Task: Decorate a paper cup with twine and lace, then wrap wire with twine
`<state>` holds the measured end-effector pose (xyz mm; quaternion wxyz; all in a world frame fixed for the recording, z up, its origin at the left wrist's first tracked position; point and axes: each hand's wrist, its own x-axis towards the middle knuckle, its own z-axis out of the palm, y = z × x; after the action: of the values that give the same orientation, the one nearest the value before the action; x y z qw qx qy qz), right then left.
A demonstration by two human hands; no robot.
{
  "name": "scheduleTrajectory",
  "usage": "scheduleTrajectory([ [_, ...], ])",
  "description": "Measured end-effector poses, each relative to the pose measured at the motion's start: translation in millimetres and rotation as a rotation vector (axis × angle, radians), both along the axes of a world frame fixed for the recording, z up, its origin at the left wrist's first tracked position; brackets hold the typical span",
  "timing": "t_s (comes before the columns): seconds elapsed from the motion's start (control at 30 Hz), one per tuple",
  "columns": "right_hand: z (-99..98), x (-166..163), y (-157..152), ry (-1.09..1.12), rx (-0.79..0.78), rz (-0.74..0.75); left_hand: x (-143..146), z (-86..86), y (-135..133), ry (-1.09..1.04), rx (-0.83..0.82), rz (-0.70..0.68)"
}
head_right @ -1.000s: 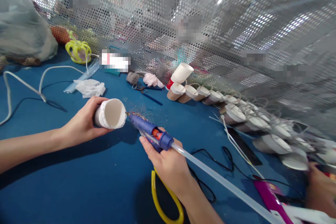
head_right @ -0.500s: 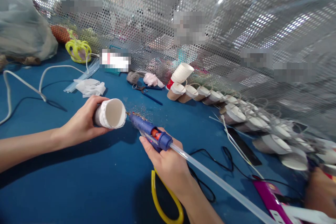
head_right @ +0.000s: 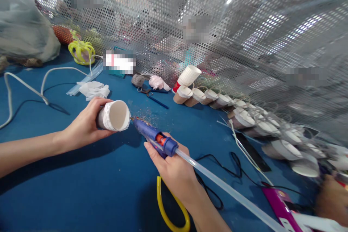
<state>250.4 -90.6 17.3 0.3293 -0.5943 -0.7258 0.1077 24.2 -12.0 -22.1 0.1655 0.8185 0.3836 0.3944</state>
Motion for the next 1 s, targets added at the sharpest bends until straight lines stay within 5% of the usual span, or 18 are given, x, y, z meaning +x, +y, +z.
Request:
scheduleTrajectory([
  [0.43, -2.1, -1, -1, -0.165, 0.09, 0.002, -1, -0.3, 3, -0.006, 0.019, 0.036],
  [1.0, 1.9, -3, -6, -0.038, -0.042, -0.019, -2, 2.5, 5, 0.005, 0.01, 0.078],
])
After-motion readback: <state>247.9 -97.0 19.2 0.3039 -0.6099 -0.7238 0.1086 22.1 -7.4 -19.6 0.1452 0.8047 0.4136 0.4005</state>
